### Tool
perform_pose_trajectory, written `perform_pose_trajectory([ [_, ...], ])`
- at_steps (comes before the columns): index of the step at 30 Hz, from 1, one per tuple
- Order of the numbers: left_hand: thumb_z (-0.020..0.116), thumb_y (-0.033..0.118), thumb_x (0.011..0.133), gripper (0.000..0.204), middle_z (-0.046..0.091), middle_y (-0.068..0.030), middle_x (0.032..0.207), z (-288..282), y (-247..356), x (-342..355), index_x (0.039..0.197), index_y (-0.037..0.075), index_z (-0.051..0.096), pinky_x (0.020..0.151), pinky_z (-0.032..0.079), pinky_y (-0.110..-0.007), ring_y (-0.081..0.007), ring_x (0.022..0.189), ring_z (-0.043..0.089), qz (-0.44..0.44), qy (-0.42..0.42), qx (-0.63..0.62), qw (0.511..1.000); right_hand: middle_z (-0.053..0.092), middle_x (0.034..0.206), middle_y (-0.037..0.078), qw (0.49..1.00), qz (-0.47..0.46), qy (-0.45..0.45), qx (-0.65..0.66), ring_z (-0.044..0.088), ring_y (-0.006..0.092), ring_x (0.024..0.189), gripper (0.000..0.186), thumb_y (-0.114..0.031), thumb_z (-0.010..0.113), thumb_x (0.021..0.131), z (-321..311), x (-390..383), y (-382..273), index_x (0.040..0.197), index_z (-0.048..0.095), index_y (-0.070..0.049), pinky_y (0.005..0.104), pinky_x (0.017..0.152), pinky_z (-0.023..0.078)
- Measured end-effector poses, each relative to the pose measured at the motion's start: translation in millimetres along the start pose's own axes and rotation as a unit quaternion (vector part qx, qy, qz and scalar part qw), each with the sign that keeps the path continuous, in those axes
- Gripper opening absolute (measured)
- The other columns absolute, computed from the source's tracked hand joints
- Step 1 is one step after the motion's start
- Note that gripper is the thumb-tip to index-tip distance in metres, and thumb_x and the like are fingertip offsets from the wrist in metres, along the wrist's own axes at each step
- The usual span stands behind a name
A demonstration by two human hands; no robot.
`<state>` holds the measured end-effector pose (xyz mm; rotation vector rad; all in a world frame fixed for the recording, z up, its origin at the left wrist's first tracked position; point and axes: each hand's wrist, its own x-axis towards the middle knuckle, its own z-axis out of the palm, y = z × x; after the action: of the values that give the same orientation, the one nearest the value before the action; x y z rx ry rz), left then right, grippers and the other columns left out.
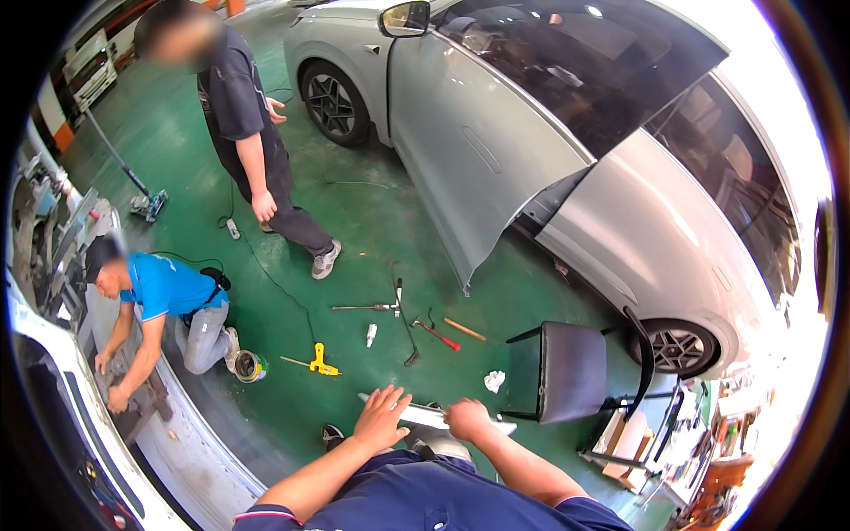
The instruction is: The person uses a light panel to inspect a detached car hood, then repeatedly taps a metal rod against the hood surface with a hammer to flatten dents. The person also uses a pry bar to adjust the hood edge. Another person works nearby on a different vehicle.
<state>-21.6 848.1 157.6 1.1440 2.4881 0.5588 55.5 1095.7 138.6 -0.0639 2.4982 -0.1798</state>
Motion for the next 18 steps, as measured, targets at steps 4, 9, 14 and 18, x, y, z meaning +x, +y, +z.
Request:
perform_pose_trajectory([
  [4, 0.068, 0.033, 0.093, 0.032, 0.074, -0.0183, 0.112, -18, 14, 73, 0.115, 0.01, 0.071, 0.093, 0.055, -0.052, -0.0374, 0.108, 0.07, -0.175, -0.161, -0.017, 0.971, 0.074, 0.101, 0.007, 0.98, -0.159, 0.066, -0.102, 0.067, 0.0272, 0.108, 0.019, -0.019, 0.066, 0.084, -106, 35, 11, 0.099, 0.078, -0.017, 0.0421, 0.095, 0.051],
  [9, 0.069, 0.041, 0.094, 0.031, 0.075, -0.0169, 0.097, -24, -51, 121, 0.106, 0.013, 0.073, 0.078, 0.055, -0.052, -0.0402, 0.093, 0.071, -0.297, 0.056, -0.131, 0.944, 0.073, 0.108, 0.013, 0.889, -0.205, 0.39, 0.125, 0.066, 0.0342, 0.108, 0.029, -0.008, 0.067, 0.081, -213, 68, 82, 0.109, 0.073, -0.008, 0.0478, 0.094, 0.05],
  [14, 0.071, 0.014, 0.091, 0.029, 0.075, -0.0169, 0.101, 4, -167, 204, 0.112, -0.005, 0.069, 0.081, 0.055, -0.039, -0.0253, 0.091, 0.071, -0.415, 0.243, -0.372, 0.794, 0.071, 0.121, 0.012, 0.814, 0.005, 0.57, 0.114, 0.064, 0.0329, 0.114, 0.032, -0.004, 0.071, 0.087, -389, 28, 184, 0.119, 0.071, -0.008, 0.0443, 0.101, 0.049],
  [18, 0.07, 0.013, 0.094, 0.028, 0.072, -0.0111, 0.1, 84, -290, 319, 0.115, -0.005, 0.065, 0.078, 0.054, -0.037, -0.021, 0.084, 0.068, -0.435, 0.354, -0.446, 0.698, 0.067, 0.134, 0.012, 0.64, 0.082, 0.729, -0.228, 0.061, 0.0283, 0.127, 0.035, -0.014, 0.064, 0.103, -502, 10, 299, 0.137, 0.063, -0.004, 0.0396, 0.113, 0.042],
])
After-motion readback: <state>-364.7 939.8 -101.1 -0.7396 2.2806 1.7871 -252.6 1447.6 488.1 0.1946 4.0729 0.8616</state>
